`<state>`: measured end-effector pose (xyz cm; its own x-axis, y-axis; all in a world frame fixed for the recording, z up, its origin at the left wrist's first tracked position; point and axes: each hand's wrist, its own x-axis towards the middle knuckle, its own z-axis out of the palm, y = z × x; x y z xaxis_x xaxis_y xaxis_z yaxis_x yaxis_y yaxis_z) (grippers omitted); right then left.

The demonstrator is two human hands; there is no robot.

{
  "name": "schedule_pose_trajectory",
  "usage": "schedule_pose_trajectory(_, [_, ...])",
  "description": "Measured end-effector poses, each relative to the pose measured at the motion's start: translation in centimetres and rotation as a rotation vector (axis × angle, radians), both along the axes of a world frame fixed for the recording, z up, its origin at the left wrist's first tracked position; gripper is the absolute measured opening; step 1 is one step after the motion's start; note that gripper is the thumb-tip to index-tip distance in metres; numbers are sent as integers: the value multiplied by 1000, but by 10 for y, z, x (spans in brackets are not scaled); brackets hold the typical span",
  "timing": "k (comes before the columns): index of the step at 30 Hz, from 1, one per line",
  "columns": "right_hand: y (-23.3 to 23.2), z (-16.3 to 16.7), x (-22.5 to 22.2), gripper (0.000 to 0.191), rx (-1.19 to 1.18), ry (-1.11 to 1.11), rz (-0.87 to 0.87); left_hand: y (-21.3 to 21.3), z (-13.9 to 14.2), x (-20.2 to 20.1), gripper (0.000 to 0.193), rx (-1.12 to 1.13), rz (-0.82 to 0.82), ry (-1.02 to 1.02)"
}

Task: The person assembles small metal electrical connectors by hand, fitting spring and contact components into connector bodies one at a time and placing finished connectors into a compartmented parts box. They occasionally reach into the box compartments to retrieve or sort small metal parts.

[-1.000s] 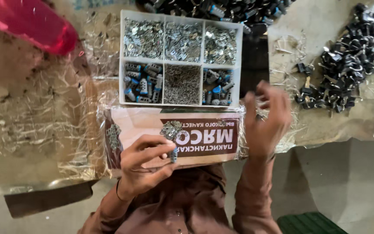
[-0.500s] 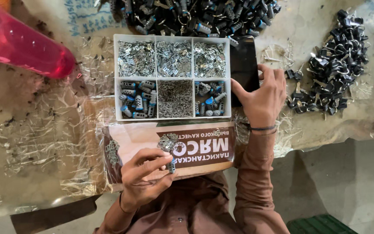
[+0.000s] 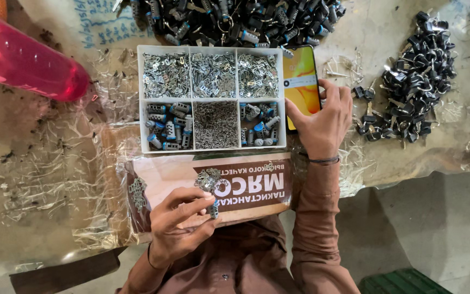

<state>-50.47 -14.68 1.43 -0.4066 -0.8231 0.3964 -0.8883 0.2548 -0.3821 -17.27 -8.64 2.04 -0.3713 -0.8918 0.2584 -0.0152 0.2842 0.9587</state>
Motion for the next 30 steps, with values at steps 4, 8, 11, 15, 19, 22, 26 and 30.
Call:
schedule_pose_trajectory(4, [0, 4, 4, 68, 52, -73, -55, -1, 1, 0, 41, -25, -9, 16])
schedule_pose_trajectory(8, [1, 8, 7, 66, 28, -58, -30, -2, 2, 2, 42, -28, -4, 3])
schedule_pose_trajectory(11, [2, 7, 7, 64, 2, -11, 5, -2, 1, 2, 43, -43, 0, -7])
schedule_pose_trajectory(15, [2, 5, 6, 64, -17, 15, 18, -1, -1, 0, 43, -67, 13, 4])
schedule_pose_trajectory(19, [2, 4, 6, 80, 18, -74, -41, -1, -1, 0, 43, -60, 7, 25])
schedule_pose_trajectory(22, [2, 4, 6, 85, 2, -48, -24, -1, 0, 0, 42, -44, 20, -2])
schedule_pose_trajectory(26, [2, 2, 5, 84, 4, -49, -21, 0, 0, 0, 41, -65, 18, -5])
schedule_pose_trajectory(30, [3, -2, 2, 84, 7, -46, -24, 0, -1, 1, 41, -56, 7, 1])
